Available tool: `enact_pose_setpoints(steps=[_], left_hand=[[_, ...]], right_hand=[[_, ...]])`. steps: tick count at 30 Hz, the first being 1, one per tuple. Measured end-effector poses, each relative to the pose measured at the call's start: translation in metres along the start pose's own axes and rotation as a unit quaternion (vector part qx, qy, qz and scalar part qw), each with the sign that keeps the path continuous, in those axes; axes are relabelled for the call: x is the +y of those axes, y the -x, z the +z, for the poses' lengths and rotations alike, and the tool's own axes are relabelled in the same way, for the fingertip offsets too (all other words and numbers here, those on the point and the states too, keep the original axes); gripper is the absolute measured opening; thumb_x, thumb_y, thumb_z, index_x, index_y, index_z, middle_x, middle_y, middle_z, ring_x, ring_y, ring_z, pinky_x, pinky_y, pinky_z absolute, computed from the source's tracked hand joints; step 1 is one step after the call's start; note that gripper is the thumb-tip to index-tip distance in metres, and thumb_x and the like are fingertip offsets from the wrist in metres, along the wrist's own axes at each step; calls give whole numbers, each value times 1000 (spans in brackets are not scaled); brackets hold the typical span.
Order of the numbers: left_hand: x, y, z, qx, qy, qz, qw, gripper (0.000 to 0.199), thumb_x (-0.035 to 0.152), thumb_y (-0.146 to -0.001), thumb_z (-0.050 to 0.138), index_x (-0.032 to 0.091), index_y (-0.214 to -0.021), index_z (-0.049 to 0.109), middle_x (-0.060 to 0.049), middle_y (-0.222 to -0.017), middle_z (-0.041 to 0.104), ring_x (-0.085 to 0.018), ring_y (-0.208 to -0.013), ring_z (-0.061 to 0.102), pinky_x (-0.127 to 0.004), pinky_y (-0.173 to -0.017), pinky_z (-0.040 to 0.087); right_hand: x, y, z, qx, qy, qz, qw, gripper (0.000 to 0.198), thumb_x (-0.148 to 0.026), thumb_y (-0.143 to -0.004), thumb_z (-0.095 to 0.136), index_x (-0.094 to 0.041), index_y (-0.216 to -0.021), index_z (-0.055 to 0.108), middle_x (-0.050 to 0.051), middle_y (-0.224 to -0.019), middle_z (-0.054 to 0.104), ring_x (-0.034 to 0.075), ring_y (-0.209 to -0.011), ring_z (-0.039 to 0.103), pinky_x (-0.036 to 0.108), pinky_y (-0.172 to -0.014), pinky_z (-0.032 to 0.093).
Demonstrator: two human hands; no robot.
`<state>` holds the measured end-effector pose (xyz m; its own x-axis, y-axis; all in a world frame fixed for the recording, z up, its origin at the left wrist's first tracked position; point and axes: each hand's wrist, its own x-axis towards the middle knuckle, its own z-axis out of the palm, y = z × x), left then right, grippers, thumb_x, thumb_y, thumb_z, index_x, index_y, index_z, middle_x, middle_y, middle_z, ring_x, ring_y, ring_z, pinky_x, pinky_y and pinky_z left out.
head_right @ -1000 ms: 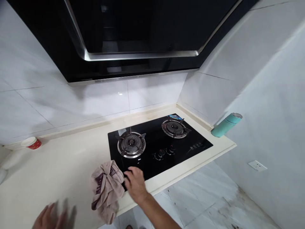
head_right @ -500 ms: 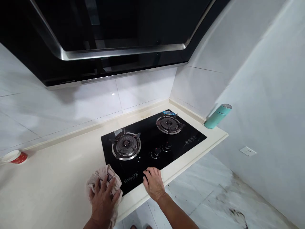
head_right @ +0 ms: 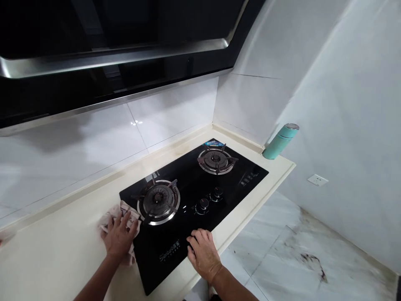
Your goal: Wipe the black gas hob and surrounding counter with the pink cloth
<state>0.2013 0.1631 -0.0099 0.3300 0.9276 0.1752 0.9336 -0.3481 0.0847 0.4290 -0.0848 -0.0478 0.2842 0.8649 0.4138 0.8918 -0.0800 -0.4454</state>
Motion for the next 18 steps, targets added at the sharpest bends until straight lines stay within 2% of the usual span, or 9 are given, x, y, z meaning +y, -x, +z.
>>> enact_pose_setpoints(steps=[3, 7, 11, 14, 16, 18], left_hand=[[-7, -42, 5, -7, 6, -6, 1000, 56, 55, -94, 42, 27, -140, 58, -11, -155, 49, -42, -147, 28, -75, -113, 19], [-15, -89, 6, -24, 12, -46, 999, 58, 57, -93, 43, 29, -143, 54, -9, -158, 45, -43, -147, 25, -76, -112, 18], [-17, -114, 0, -40, 31, -65, 997, 55, 54, -93, 43, 33, -143, 53, -8, -158, 45, -44, -146, 27, -77, -110, 20], [-15, -103, -4, -52, 36, -63, 996, 56, 54, -94, 41, 31, -144, 53, -9, -157, 46, -43, -143, 32, -75, -108, 25], [-12, -76, -7, -44, 28, -46, 998, 56, 54, -96, 38, 29, -144, 53, -9, -155, 49, -41, -142, 34, -72, -110, 27], [-6, -36, -10, -21, 13, -19, 1000, 55, 52, -97, 37, 28, -142, 55, -9, -152, 52, -38, -141, 36, -68, -112, 26]], right_hand=[[1, -1, -1, -5, -8, 3, 1000, 26, -14, -85, 59, -24, -109, 64, 7, -109, 62, 25, -105, 51, 45, -93, 40], [2, 0, 0, -20, -13, 9, 1000, 28, -13, -84, 59, -25, -109, 64, 7, -109, 62, 26, -105, 52, 46, -94, 40], [4, 1, 3, -20, -18, 10, 1000, 31, -12, -82, 63, -26, -110, 64, 6, -110, 63, 26, -107, 52, 45, -96, 39], [4, 0, 3, -31, -15, 6, 999, 31, -13, -82, 64, -25, -109, 64, 6, -110, 62, 26, -106, 52, 45, -95, 40], [3, 0, 1, -32, -15, 3, 999, 30, -12, -82, 64, -25, -110, 63, 6, -110, 61, 26, -105, 52, 45, -94, 40], [2, -1, -2, -23, -23, 0, 999, 29, -11, -83, 62, -24, -110, 62, 6, -109, 60, 26, -105, 52, 45, -93, 40]])
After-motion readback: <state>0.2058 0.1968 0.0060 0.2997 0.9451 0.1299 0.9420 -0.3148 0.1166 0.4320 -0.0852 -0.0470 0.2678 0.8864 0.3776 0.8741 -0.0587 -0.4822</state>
